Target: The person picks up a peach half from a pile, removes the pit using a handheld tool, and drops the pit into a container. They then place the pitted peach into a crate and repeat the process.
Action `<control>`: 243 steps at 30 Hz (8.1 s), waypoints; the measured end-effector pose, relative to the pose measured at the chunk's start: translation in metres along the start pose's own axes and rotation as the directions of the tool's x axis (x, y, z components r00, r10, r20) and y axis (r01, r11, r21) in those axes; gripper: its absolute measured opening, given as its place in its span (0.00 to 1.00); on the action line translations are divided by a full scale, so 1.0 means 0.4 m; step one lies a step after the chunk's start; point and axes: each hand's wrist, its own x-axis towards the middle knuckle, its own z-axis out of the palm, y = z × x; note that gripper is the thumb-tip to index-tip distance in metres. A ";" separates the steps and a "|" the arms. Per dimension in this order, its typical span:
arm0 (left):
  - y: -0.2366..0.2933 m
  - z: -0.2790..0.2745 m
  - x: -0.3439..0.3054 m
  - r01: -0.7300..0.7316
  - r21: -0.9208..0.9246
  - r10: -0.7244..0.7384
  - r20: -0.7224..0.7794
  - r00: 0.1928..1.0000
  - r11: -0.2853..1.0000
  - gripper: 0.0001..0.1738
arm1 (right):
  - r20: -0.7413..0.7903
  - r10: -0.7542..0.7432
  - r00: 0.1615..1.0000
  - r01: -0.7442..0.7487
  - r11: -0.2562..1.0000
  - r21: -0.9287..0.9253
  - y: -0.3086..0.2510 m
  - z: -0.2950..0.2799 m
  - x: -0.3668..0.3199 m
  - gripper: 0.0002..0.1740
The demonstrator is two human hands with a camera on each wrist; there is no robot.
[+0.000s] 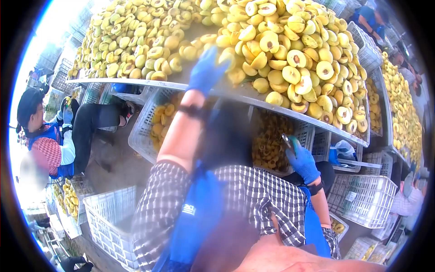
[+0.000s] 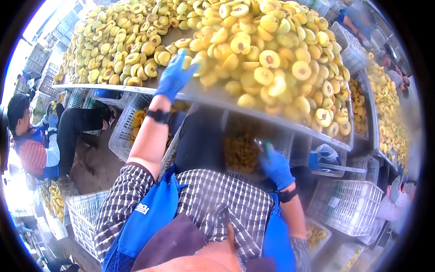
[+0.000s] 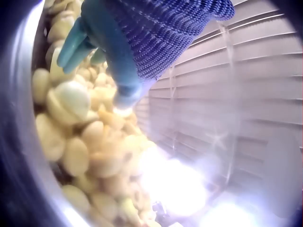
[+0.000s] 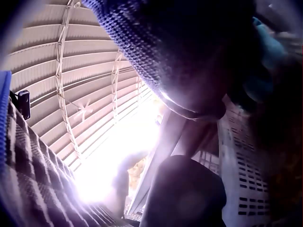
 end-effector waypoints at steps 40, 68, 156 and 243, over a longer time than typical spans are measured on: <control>0.461 0.059 -0.172 0.731 -0.682 0.147 0.727 0.671 0.039 0.26 | -0.575 -0.286 0.767 0.295 0.952 -0.081 -0.131 -0.133 0.090 0.20; 0.414 0.104 -0.157 -0.106 -0.793 0.582 0.340 0.739 0.599 0.16 | -0.223 -0.359 0.906 0.329 0.930 -0.161 -0.163 -0.123 0.054 0.29; 0.136 -0.132 -0.180 -0.240 0.286 0.194 0.182 0.964 0.928 0.22 | -0.098 -0.146 0.984 0.132 0.982 -0.136 0.066 -0.077 -0.145 0.14; 0.452 0.107 -0.241 -0.113 -0.735 0.329 0.156 0.931 0.669 0.23 | -0.437 -0.335 0.835 0.317 0.941 -0.114 -0.129 -0.082 0.071 0.17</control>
